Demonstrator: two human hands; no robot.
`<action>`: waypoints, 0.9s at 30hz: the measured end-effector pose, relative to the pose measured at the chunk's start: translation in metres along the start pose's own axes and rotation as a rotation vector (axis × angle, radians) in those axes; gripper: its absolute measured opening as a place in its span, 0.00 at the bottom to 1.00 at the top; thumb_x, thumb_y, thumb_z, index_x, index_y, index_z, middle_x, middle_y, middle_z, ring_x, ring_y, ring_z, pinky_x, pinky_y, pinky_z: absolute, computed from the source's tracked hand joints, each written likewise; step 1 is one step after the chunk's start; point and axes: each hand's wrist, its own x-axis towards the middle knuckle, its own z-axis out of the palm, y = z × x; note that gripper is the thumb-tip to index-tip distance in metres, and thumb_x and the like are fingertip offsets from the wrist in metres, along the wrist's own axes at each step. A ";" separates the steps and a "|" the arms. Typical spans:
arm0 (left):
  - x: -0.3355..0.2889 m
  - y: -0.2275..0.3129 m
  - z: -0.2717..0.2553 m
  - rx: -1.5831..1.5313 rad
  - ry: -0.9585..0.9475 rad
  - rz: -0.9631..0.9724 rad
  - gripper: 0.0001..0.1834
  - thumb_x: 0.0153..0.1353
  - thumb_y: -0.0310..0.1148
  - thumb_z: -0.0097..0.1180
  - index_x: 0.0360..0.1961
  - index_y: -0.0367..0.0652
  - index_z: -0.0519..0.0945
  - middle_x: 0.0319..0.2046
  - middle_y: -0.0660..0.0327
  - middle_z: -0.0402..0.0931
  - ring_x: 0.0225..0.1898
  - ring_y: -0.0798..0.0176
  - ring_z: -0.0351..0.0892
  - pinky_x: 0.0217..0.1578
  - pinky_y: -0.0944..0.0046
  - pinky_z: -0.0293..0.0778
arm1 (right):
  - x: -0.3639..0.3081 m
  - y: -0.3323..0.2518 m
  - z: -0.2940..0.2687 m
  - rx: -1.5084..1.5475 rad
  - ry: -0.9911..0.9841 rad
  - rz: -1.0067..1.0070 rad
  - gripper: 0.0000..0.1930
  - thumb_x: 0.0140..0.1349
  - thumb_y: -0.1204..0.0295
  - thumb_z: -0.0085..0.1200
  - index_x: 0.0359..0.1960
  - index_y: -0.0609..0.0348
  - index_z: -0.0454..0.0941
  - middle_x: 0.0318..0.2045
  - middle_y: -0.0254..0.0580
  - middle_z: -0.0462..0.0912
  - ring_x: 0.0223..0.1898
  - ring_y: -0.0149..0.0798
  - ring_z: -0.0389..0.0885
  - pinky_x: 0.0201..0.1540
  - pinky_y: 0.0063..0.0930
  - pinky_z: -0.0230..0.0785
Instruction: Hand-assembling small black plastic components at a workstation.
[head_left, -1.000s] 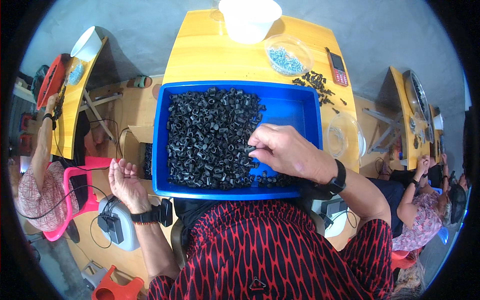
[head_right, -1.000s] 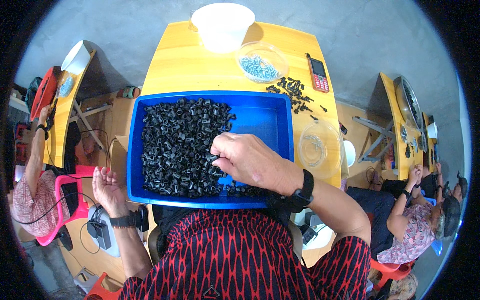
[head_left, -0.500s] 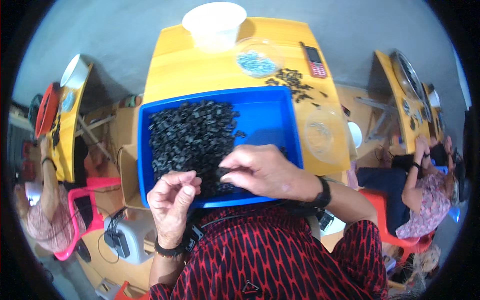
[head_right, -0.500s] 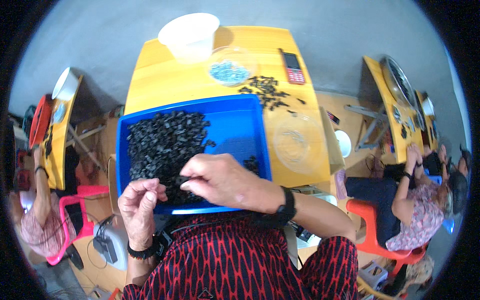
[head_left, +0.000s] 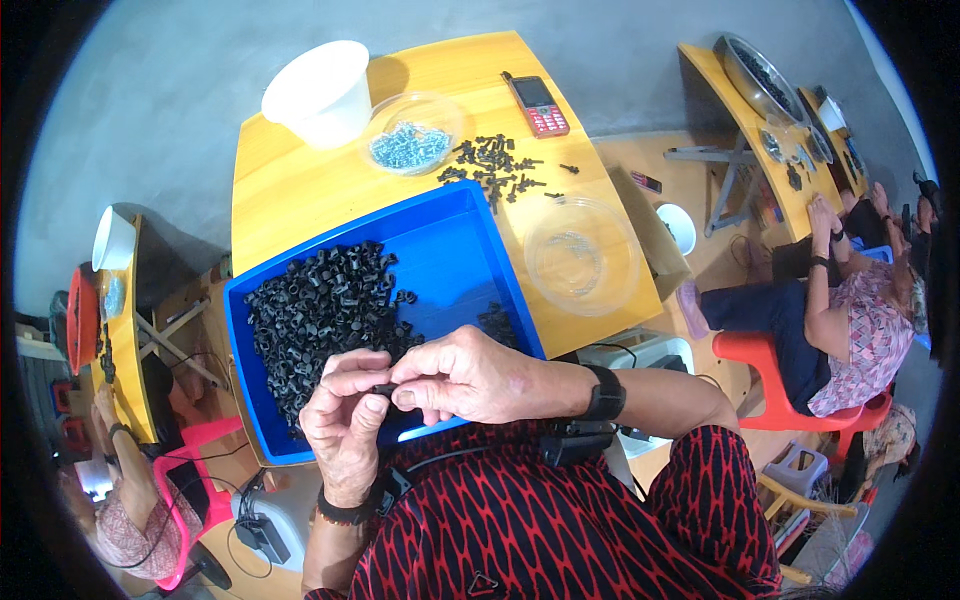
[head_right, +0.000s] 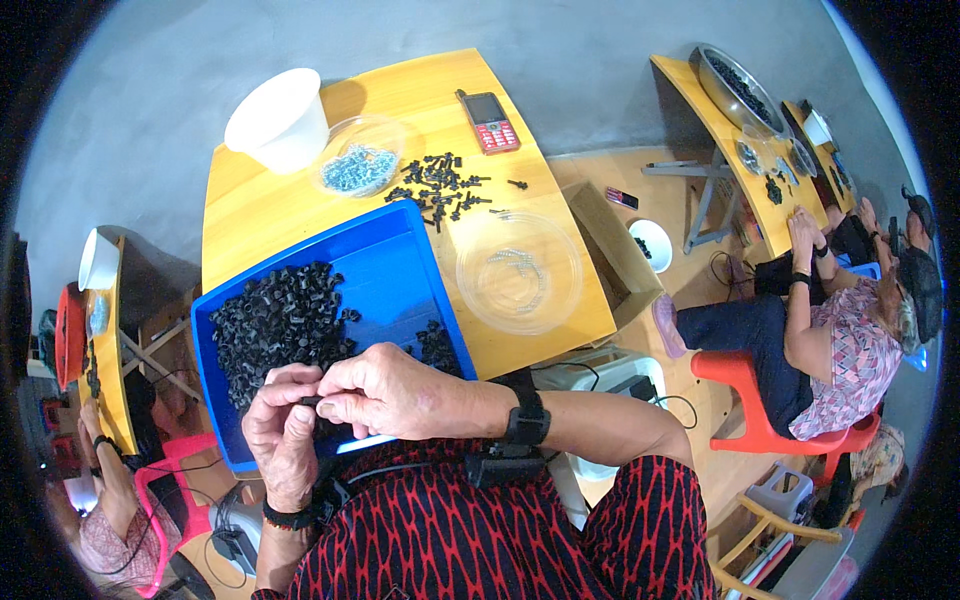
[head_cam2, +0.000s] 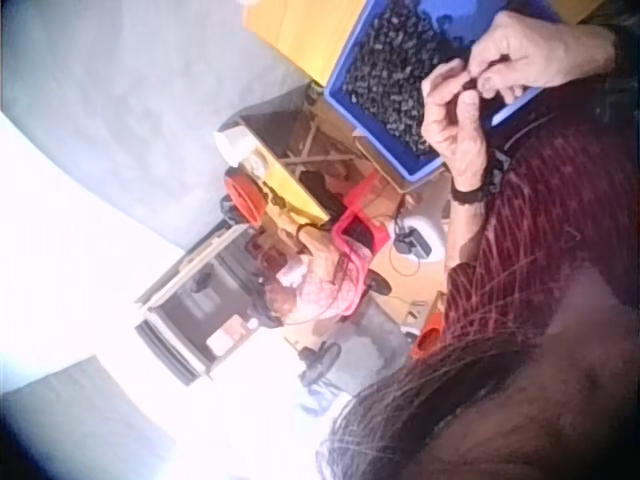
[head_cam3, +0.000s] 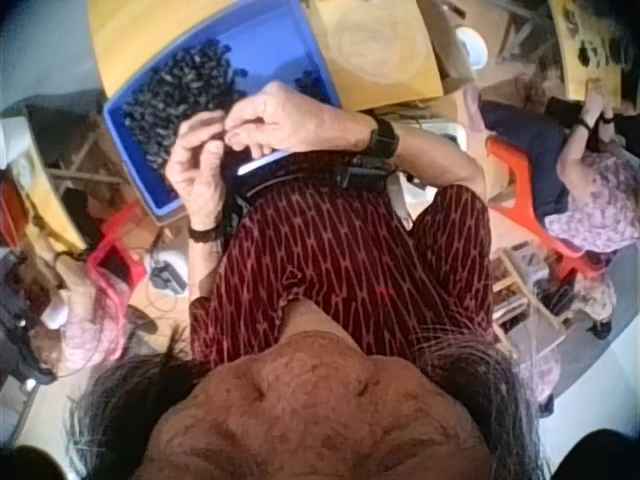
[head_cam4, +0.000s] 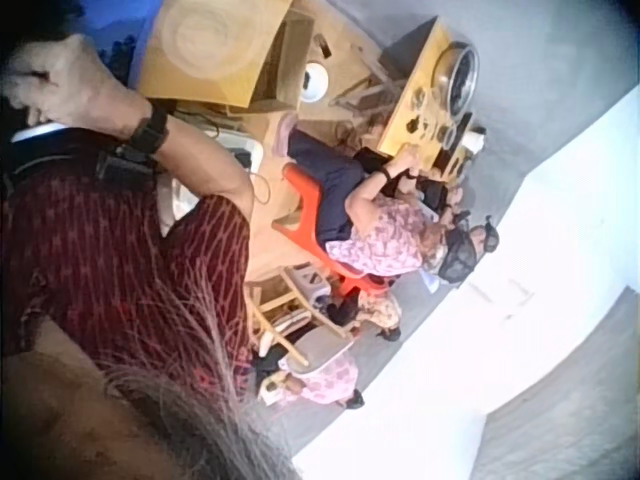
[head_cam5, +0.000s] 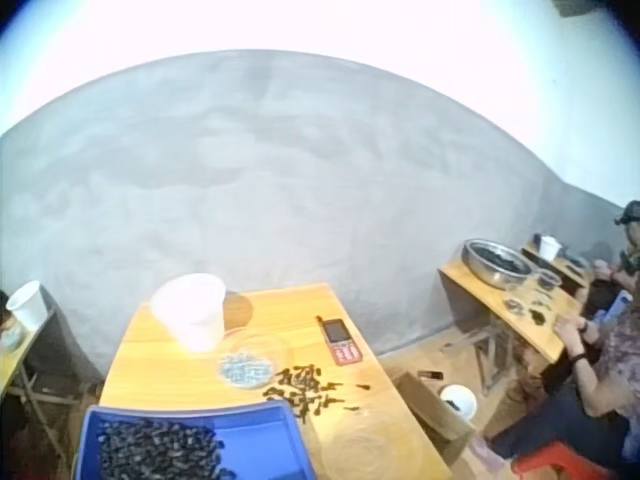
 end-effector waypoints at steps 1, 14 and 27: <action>0.002 -0.001 0.002 0.012 0.018 0.028 0.09 0.64 0.31 0.63 0.42 0.38 0.80 0.48 0.51 0.77 0.49 0.60 0.76 0.52 0.60 0.72 | -0.003 -0.003 -0.003 -0.168 0.040 -0.116 0.07 0.65 0.73 0.59 0.40 0.65 0.82 0.27 0.43 0.84 0.28 0.33 0.85 0.30 0.27 0.75; 0.005 -0.009 0.014 0.150 0.051 -0.036 0.12 0.68 0.32 0.59 0.47 0.37 0.77 0.35 0.59 0.77 0.35 0.67 0.77 0.40 0.66 0.75 | -0.057 -0.018 -0.136 -1.198 0.565 0.002 0.04 0.59 0.77 0.55 0.34 0.64 0.79 0.34 0.53 0.79 0.37 0.57 0.81 0.41 0.45 0.75; 0.004 -0.011 0.012 0.032 0.158 -0.123 0.11 0.62 0.28 0.65 0.41 0.38 0.75 0.35 0.61 0.77 0.33 0.69 0.78 0.38 0.69 0.76 | -0.039 -0.003 -0.138 -1.486 0.343 0.197 0.04 0.56 0.77 0.53 0.31 0.63 0.77 0.34 0.53 0.79 0.38 0.58 0.81 0.41 0.46 0.75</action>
